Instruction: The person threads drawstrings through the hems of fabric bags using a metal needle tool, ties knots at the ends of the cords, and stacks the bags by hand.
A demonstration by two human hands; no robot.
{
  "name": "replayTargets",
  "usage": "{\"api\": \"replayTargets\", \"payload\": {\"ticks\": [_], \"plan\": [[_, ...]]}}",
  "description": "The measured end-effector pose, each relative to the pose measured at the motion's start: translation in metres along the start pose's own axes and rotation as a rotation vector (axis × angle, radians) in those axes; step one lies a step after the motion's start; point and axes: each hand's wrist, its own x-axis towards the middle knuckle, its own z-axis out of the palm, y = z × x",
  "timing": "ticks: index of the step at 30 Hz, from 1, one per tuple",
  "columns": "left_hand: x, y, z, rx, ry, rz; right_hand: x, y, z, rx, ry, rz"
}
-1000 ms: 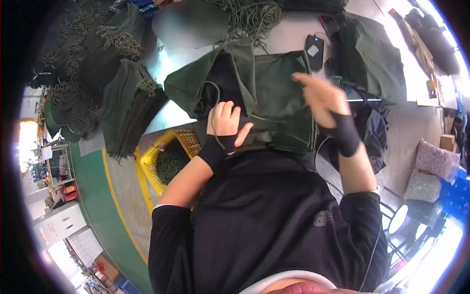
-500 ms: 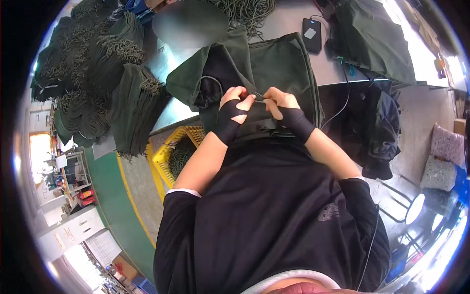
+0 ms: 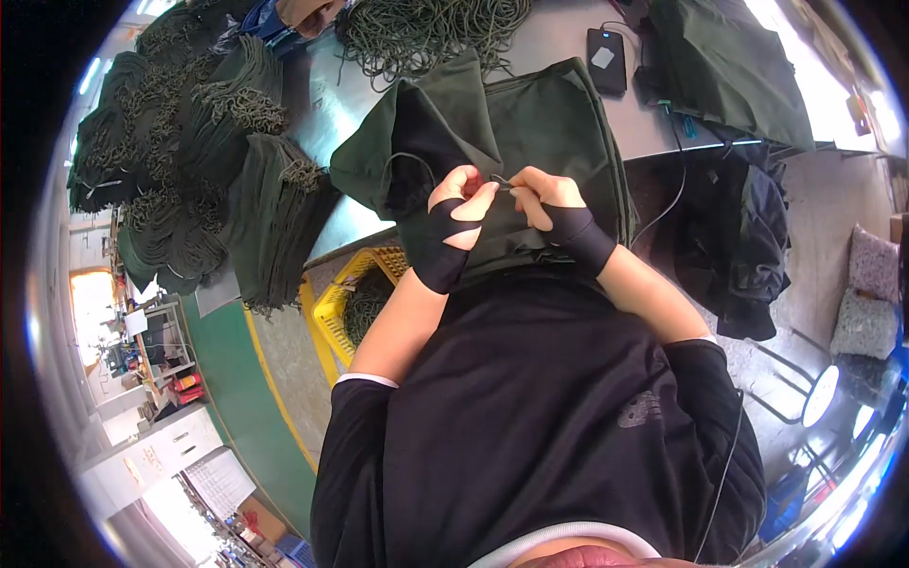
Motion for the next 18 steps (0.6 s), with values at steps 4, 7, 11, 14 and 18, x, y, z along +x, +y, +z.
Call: {"api": "replayTargets", "payload": {"ticks": [4,7,11,14,18], "plan": [[-0.005,-0.001,-0.002,0.109,0.027,0.085,0.002,0.007,0.002,-0.08,-0.008,-0.111],[-0.008,-0.008,0.001,0.209,0.103,0.175,0.003,0.003,0.003,-0.131,-0.024,-0.104],[-0.01,-0.012,0.0,0.03,0.079,0.122,0.006,0.001,0.008,-0.199,0.068,-0.301],[-0.008,0.009,-0.006,-0.129,-0.041,-0.063,0.01,-0.008,0.007,0.528,-0.116,0.279],[-0.007,0.024,-0.02,0.048,-0.101,-0.168,0.013,-0.007,0.004,0.214,-0.125,0.01]]}}
